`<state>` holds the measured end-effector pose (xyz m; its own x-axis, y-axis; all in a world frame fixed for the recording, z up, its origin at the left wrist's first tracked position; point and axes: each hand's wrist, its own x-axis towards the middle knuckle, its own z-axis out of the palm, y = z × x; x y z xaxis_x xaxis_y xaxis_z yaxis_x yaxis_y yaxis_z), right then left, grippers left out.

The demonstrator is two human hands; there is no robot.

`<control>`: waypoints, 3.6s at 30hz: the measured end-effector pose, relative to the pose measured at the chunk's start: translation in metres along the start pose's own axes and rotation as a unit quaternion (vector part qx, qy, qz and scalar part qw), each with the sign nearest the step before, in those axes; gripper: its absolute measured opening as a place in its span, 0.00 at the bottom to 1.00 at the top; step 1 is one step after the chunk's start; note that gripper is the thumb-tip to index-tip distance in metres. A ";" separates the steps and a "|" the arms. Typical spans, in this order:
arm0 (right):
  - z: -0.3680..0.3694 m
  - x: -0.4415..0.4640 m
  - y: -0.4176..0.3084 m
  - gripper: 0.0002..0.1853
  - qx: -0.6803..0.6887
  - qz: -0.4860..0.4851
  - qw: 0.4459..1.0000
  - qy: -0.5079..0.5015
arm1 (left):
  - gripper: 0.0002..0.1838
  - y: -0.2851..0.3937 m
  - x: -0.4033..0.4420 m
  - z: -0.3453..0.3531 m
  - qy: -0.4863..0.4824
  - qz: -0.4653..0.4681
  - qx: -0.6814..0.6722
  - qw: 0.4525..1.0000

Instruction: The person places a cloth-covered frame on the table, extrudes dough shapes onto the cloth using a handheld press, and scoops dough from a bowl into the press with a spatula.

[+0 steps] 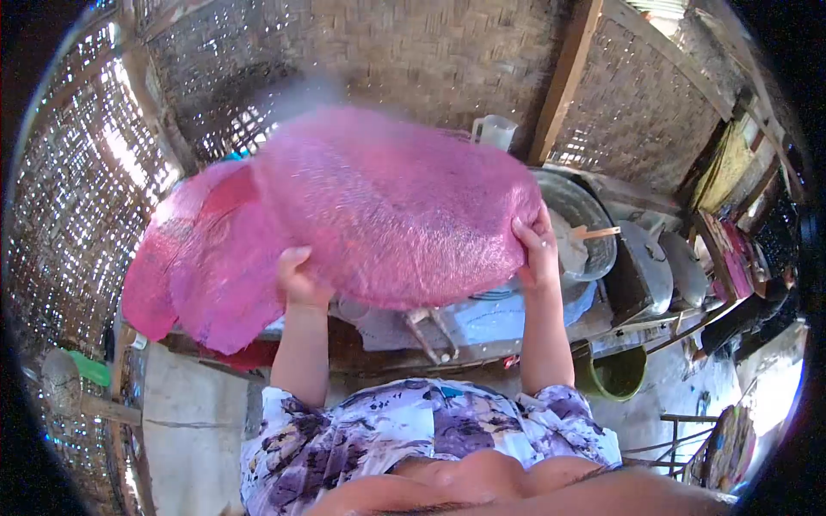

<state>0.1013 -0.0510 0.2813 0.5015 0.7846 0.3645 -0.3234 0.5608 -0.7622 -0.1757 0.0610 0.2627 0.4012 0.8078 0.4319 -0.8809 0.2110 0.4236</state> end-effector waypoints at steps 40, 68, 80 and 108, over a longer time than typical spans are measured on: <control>-0.152 0.045 0.051 0.32 -0.414 0.214 0.881 -0.078 | 0.23 -0.115 0.027 -0.155 0.328 0.083 0.680 0.651; -0.177 -0.060 0.238 0.45 -0.449 0.280 0.673 -0.517 | 0.17 -0.203 -0.085 -0.159 0.420 -0.285 0.371 0.778; -0.160 -0.064 0.244 0.53 -0.425 0.191 0.765 -0.444 | 0.19 -0.205 -0.081 -0.147 0.399 -0.252 0.420 0.775; -0.087 0.006 0.084 0.49 0.097 0.513 0.726 -0.448 | 0.41 -0.065 0.043 0.004 -0.019 0.033 0.114 0.993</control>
<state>0.1471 -0.0218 0.1727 -0.7787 0.6231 -0.0731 -0.3082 -0.4813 -0.8206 -0.1005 0.0797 0.2565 0.3579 0.7929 0.4932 -0.8277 0.0250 0.5606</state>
